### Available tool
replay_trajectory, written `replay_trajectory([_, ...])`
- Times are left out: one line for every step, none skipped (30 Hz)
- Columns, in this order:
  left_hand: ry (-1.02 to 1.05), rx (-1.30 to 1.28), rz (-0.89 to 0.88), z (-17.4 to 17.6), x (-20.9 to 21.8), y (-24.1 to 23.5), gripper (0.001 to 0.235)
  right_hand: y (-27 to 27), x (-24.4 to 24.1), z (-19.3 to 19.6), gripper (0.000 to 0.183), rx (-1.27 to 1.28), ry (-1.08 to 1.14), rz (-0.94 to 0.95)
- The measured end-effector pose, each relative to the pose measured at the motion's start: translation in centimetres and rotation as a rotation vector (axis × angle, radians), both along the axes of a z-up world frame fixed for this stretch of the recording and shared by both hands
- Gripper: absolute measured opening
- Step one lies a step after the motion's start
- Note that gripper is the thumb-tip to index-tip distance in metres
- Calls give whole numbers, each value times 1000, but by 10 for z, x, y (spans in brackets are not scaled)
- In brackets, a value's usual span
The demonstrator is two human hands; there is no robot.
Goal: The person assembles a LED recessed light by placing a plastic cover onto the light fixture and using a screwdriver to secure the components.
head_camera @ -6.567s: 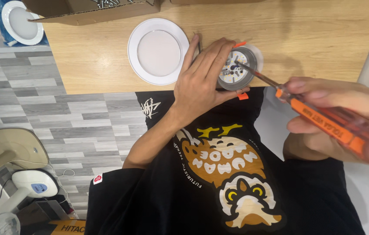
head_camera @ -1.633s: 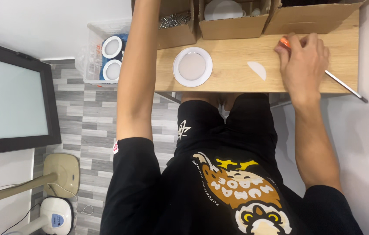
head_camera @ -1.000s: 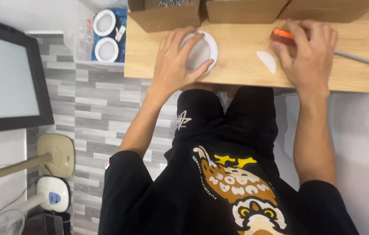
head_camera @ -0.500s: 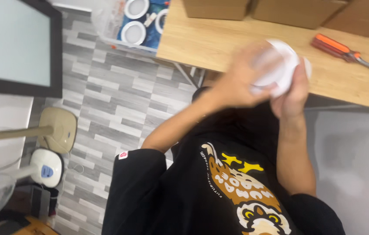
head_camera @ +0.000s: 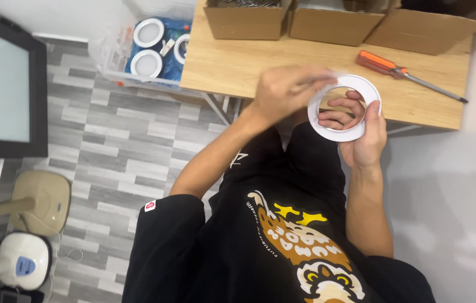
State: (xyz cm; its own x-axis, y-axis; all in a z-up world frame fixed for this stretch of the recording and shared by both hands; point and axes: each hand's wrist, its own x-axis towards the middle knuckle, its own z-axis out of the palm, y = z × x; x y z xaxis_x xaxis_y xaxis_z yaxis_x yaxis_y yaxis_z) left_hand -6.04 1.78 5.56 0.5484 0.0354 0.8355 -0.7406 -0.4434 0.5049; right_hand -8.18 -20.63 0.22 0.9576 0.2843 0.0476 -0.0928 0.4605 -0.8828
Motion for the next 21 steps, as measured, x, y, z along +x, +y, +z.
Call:
replay_trajectory([-55,106,100,5,8,6,13,-1,-3,8,60,24,61,-20])
replay_trajectory([-111,212,200,9,17,11,14,-3,-5,16,59,50,122,-40])
replay_trajectory([-117,211,188,20,27,13,14,-5,-6,14,59,51,117,-52])
replay_trajectory([-148,285,176,30,36,16,17,-7,-7,11,58,84,112,-52])
replay_trajectory([-182,355,165,40,47,17,21,-10,-7,8,56,115,103,-52])
replay_trajectory([-191,352,155,36,61,21,21,-12,-7,9,56,114,95,-64])
replay_trajectory([-165,487,225,34,75,23,27,-15,-8,11,56,104,98,-65])
replay_trajectory([-140,622,296,31,90,25,38,-18,-8,13,57,94,101,-68])
replay_trajectory([-142,617,285,28,101,27,38,-19,-6,11,57,90,101,-79])
replay_trajectory([-112,690,328,25,113,28,32,-21,-3,8,57,126,111,-75])
replay_trajectory([-83,763,370,22,125,28,32,-23,0,6,58,161,120,-73])
replay_trajectory([-87,756,360,26,112,26,32,-25,2,4,58,155,118,-84])
replay_trajectory([-77,690,286,31,100,23,34,-27,3,1,59,181,129,-83])
replay_trajectory([-67,624,212,35,88,21,36,-29,5,-2,60,207,139,-82])
replay_trajectory([-61,622,193,35,72,11,36,-29,5,1,60,205,149,-99])
replay_trajectory([76,462,-1,35,55,2,36,-29,6,4,58,184,138,-90])
replay_trajectory([209,299,-179,36,38,-3,38,-25,10,8,57,166,124,-68])
replay_trajectory([214,298,-183,39,26,-6,38,-25,13,11,57,165,129,-72])
replay_trajectory([444,258,-376,41,12,-8,45,-23,14,13,56,159,85,-49])
replay_trajectory([671,214,-572,44,-3,-9,56,-21,15,15,56,154,41,-27])
replay_trajectory([677,214,-570,43,-8,-9,56,-21,15,21,56,156,47,-25])
